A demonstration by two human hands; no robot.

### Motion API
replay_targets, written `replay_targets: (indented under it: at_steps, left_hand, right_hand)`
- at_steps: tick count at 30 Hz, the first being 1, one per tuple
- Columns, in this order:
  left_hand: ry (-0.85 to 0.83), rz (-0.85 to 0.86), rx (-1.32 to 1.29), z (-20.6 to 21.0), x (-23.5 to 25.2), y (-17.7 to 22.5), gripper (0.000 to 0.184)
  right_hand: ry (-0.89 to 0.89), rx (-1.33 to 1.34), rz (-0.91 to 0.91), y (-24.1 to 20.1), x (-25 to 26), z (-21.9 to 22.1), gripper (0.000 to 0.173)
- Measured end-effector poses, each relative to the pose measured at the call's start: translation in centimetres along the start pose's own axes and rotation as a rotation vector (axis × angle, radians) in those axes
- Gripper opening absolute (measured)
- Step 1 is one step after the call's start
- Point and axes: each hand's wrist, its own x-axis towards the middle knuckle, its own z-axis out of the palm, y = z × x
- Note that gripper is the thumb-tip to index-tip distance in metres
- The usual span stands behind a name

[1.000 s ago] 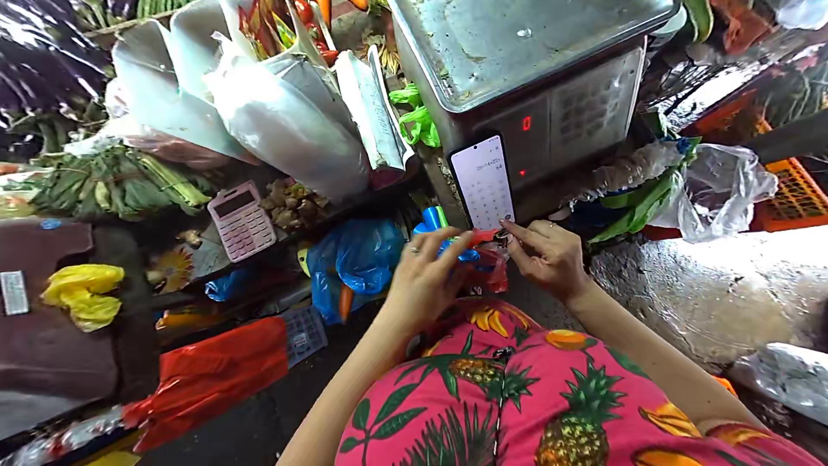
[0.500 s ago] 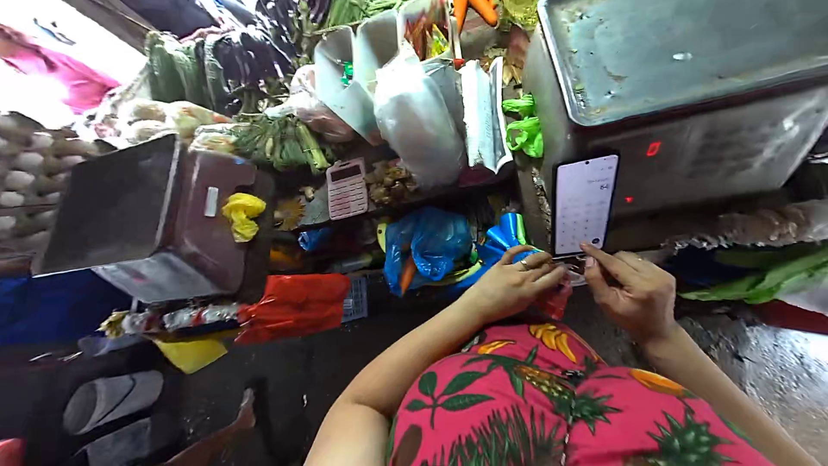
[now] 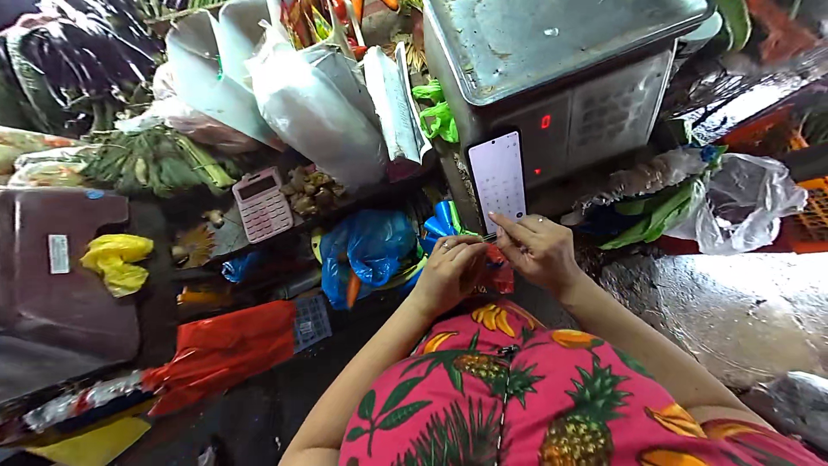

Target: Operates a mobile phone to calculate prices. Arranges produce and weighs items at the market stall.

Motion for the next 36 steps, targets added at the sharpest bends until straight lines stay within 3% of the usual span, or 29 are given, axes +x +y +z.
replay_targets:
  at_steps: [3,13,18,23,27,29,32,36]
  left_hand:
    - [0.060,-0.014,-0.016,-0.3,0.0,-0.1,0.016]
    - [0.193,-0.044,0.033,-1.3,0.4,-0.9,0.013]
    - [0.304,-0.045,0.155,-5.2,4.5,-2.1,0.019]
    - [0.291,-0.024,0.420,-13.5,16.5,-3.5,0.037]
    - [0.079,-0.329,0.594,-17.9,30.0,-4.7,0.054]
    - [-0.027,-0.439,0.693,-18.2,36.4,-7.1,0.068]
    - [-0.154,-0.472,0.833,-17.4,44.1,-12.5,0.082]
    - [-0.182,-0.526,0.851,-15.8,48.9,-20.3,0.087]
  right_hand:
    - [-0.036,-0.031,0.006,-0.1,0.7,0.4,0.035]
    - [0.107,-0.013,0.036,1.5,-0.6,-0.9,0.032]
    - [0.022,-0.087,0.096,3.0,-1.9,-1.7,0.033]
    - [0.149,-0.026,0.069,4.1,-0.2,-4.7,0.035]
    - [0.236,-0.083,0.086,5.0,0.5,-6.6,0.037]
    - [0.263,-0.135,0.111,5.2,0.6,-6.9,0.038]
    - [0.240,-0.174,0.194,4.8,0.8,-7.3,0.039]
    - [0.186,-0.185,0.227,5.1,1.0,-7.5,0.038]
